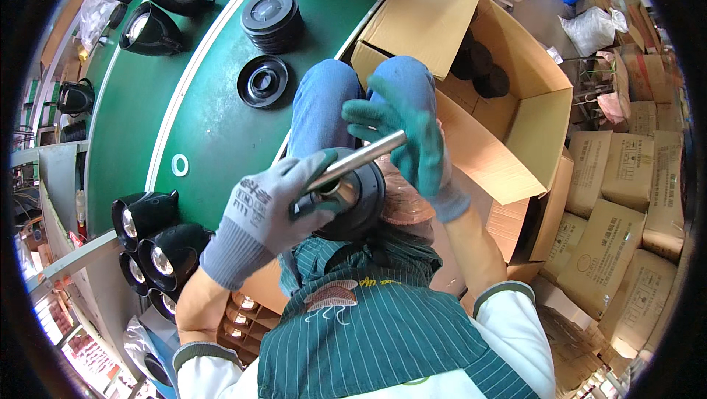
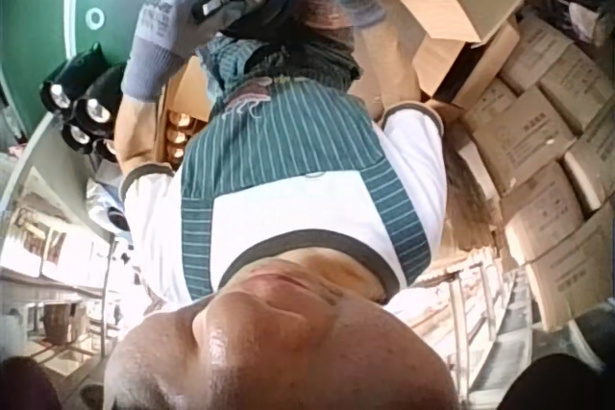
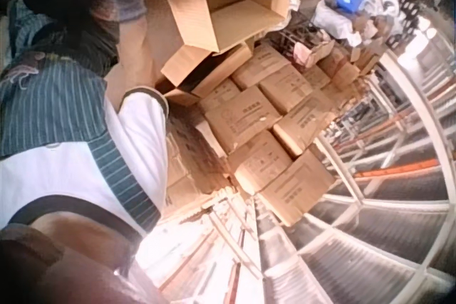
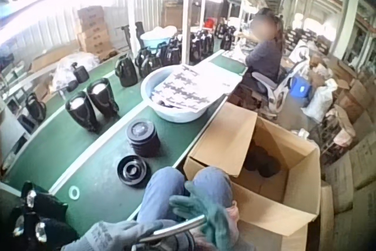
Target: The person assembles black kettles by inserting a metal rod into the base, attaching the main body, and securing the lid. The person handles each kettle one at a time, repeating the process for multiple units.
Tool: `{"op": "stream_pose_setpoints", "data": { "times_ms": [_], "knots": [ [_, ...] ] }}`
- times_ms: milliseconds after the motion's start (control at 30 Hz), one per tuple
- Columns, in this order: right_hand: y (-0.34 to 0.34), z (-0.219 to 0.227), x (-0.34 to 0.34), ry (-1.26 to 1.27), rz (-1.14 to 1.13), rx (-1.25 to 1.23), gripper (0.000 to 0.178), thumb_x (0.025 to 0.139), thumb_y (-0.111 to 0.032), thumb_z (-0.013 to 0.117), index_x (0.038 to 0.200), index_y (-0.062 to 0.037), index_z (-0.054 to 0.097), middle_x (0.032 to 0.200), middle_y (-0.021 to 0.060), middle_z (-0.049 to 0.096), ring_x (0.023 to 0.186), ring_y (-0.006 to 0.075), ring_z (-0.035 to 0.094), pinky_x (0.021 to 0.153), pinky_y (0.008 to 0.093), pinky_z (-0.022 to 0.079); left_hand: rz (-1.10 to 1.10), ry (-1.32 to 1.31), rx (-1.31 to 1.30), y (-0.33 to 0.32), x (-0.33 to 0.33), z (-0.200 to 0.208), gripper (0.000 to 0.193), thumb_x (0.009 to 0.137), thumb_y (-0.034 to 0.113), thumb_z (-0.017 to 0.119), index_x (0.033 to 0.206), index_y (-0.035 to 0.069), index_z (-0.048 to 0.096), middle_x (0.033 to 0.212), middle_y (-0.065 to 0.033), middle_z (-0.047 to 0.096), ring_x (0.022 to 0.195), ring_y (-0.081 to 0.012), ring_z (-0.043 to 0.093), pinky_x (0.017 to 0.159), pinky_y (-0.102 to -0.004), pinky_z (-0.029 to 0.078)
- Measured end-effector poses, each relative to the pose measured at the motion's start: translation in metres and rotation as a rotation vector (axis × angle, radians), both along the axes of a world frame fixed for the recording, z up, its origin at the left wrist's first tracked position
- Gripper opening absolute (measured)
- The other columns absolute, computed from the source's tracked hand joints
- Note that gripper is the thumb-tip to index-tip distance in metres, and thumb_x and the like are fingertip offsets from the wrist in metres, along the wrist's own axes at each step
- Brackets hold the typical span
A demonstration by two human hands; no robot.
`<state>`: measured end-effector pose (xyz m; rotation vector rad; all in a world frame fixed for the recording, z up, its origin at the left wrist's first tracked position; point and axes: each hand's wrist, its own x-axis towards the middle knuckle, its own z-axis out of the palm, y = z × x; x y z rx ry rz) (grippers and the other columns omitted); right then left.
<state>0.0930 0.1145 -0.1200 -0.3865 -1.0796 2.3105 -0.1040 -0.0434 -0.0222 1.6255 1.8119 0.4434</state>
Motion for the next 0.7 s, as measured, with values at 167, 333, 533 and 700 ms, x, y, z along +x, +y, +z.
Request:
{"op": "stream_pose_setpoints", "data": {
  "times_ms": [167, 333, 533, 700],
  "knots": [
    [0.035, -0.02, -0.031, 0.497, 0.51, -0.137, 0.052, 0.112, -0.033, 0.041, 0.14, 0.0086, 0.053, 0.071, 0.0028, 0.062, 0.077, 0.0189, 0.066, 0.094, 0.0455, 0.054, 0.057, 0.102, 0.1, -0.003, 0.028, 0.009, 0.069, 0.08, 0.031, 0.08, 0.14, 0.004, 0.058, 0.11, -0.0201, 0.069, 0.094, -0.0378, 0.073, 0.083, -0.0426, 0.059],
    [0.025, -0.032, -0.018, 0.326, 0.403, 0.093, 0.045, 0.106, -0.038, 0.053, 0.111, 0.0041, 0.069, 0.066, 0.0067, 0.062, 0.06, 0.015, 0.058, 0.063, 0.0296, 0.049, 0.126, -0.028, 0.113, 0.003, 0.008, -0.021, 0.041, 0.099, 0.03, 0.057, 0.126, 0.002, 0.068, 0.101, -0.0191, 0.071, 0.089, -0.0328, 0.073, 0.083, -0.0385, 0.057],
    [-0.004, -0.005, -0.005, 0.41, 0.241, 0.298, 0.04, 0.098, -0.039, 0.06, 0.089, -0.003, 0.075, 0.072, 0.0075, 0.07, 0.079, 0.0244, 0.061, 0.088, 0.0446, 0.051, -0.037, 0.079, 0.636, 0.015, -0.036, -0.085, 0.038, 0.105, 0.01, 0.054, 0.14, -0.004, 0.054, 0.127, -0.0206, 0.064, 0.112, -0.0336, 0.068, 0.097, -0.0413, 0.056],
    [-0.007, 0.046, 0.004, 0.22, 0.4, 1.185, 0.023, 0.075, -0.034, 0.081, 0.083, -0.0144, 0.071, 0.069, -0.0013, 0.06, 0.076, 0.0227, 0.059, 0.096, 0.0484, 0.049, -0.198, 0.005, 0.909, 0.082, -0.039, -0.106, 0.03, 0.103, 0.019, 0.056, 0.127, 0.005, 0.067, 0.108, -0.0146, 0.071, 0.096, -0.0302, 0.068, 0.085, -0.0389, 0.054]
  ]
}}
